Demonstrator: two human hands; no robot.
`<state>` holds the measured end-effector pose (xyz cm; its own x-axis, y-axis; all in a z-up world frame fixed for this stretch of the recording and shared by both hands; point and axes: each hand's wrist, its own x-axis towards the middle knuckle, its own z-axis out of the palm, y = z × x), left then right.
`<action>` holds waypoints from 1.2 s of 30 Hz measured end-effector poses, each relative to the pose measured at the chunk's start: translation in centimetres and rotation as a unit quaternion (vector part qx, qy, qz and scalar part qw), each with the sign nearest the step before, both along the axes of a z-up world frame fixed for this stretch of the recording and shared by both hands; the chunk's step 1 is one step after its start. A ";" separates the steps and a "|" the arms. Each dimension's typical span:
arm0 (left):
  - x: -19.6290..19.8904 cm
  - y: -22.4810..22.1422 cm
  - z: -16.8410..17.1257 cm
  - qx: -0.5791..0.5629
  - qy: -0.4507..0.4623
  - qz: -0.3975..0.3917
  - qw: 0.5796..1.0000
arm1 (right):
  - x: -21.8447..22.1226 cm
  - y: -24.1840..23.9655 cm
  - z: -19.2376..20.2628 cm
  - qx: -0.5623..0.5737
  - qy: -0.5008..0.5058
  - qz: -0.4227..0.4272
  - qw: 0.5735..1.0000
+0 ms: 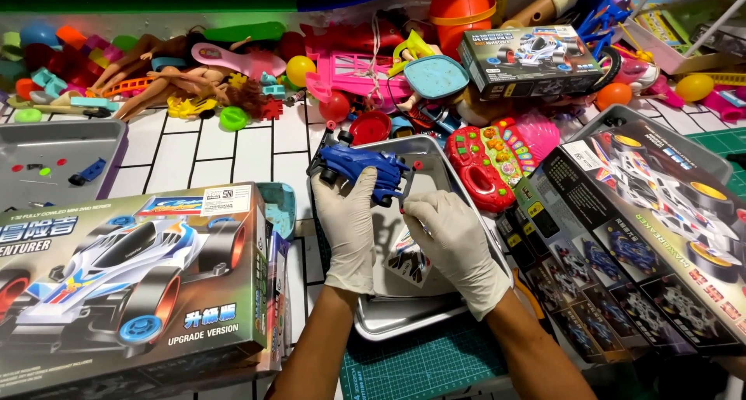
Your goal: Assembling a small plastic toy car by fitting the chassis and body parts together.
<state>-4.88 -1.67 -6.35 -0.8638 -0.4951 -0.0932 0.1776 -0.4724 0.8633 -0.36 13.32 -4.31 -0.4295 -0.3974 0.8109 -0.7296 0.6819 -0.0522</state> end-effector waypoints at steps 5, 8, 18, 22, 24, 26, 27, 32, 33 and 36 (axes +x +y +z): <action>1.3 0.2 2.0 -0.002 -0.006 -0.002 1.000 | 0.0 0.0 0.0 0.015 0.025 0.001 1.000; 1.3 0.3 1.9 -0.004 -0.008 0.001 1.000 | 0.1 -0.1 -0.2 0.017 0.022 0.010 1.000; 1.5 -0.1 3.4 -0.019 -0.045 0.006 0.999 | 0.2 -0.2 0.1 0.026 0.011 0.028 0.999; 1.7 -0.2 3.4 0.006 -0.031 0.000 0.999 | 0.3 -0.4 0.4 0.021 0.009 0.035 0.999; 1.3 -0.4 2.9 0.014 -0.028 -0.004 1.000 | 0.2 -0.2 -0.1 0.000 -0.012 0.054 0.998; 1.0 -0.3 2.3 0.016 -0.031 -0.002 0.999 | 0.1 -0.1 -0.1 -0.004 -0.021 0.060 0.998; 0.9 -0.2 2.0 0.018 -0.035 0.000 0.999 | 0.1 0.0 -0.1 -0.009 -0.031 0.066 0.997; 0.9 -0.2 2.1 0.013 -0.037 0.001 0.999 | 0.0 0.0 -0.3 -0.010 -0.036 0.062 0.997; 0.8 -0.2 1.9 0.013 -0.036 0.004 0.999 | 0.0 0.0 -0.2 -0.011 -0.032 0.056 0.998; 0.8 -0.3 1.4 0.001 -0.041 0.006 0.999 | 0.1 -0.3 -0.2 -0.025 -0.033 0.051 0.998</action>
